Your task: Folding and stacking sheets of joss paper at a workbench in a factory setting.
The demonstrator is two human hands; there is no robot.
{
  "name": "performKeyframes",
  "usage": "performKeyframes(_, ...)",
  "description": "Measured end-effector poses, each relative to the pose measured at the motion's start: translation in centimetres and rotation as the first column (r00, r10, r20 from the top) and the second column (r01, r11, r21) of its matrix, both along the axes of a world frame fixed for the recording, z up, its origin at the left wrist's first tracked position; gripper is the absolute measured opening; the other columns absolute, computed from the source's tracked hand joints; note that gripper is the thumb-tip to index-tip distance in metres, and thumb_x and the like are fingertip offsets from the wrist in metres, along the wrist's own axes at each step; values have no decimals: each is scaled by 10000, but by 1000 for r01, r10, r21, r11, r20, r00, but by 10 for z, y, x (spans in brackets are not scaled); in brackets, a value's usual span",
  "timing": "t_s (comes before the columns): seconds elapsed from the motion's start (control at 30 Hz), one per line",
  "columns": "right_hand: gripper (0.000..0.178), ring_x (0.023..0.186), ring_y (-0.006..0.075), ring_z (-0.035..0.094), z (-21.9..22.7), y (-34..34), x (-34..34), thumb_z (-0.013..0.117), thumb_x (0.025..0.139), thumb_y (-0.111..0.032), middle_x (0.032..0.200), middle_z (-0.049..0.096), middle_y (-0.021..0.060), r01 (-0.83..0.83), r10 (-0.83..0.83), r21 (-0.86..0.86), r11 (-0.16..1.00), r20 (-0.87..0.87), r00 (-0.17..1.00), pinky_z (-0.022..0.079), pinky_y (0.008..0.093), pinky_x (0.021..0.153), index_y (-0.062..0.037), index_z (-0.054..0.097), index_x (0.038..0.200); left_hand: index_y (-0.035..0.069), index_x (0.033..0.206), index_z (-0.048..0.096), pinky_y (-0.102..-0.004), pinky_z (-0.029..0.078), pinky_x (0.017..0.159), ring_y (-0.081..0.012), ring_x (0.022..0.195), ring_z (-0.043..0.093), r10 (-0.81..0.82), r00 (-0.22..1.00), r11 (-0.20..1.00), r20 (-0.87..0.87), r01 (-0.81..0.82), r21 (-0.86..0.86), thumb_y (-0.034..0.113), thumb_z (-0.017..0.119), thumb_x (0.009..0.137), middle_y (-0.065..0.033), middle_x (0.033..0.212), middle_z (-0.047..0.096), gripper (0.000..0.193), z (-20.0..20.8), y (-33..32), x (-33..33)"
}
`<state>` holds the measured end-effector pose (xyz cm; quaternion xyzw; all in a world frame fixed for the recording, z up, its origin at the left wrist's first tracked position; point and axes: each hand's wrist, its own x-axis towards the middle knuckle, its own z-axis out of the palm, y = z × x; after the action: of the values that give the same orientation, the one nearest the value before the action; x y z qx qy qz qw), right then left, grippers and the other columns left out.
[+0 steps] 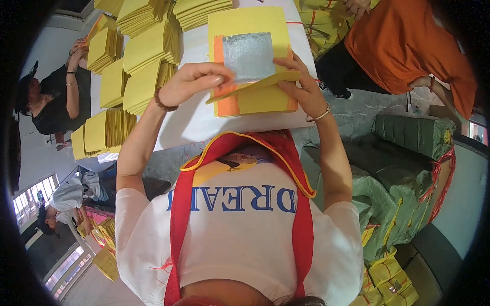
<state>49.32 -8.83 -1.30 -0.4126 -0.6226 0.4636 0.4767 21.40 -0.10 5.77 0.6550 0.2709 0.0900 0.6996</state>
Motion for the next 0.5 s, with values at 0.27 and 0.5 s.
performKeyframes(0.27,234,1341,282,227,-1,4,5,581,803,-46,1305,469,58,-21,21,34,999,-1,1000,222,383,1073,-80,630,1029,115,1116,577,-383,405,874,-272,1079,499,143,989,110,-32,16,994,54,575,751,-88,1165,547,371,-20,-10,5)
performKeyframes(0.5,238,1254,314,376,46,-17,-5,659,734,-136,1257,520,74,36,-314,468,883,532,786,256,393,1025,-127,649,971,132,1016,602,-314,410,726,-194,918,536,140,990,-112,-23,39,993,119,577,728,-48,1015,579,289,0,-39,0)
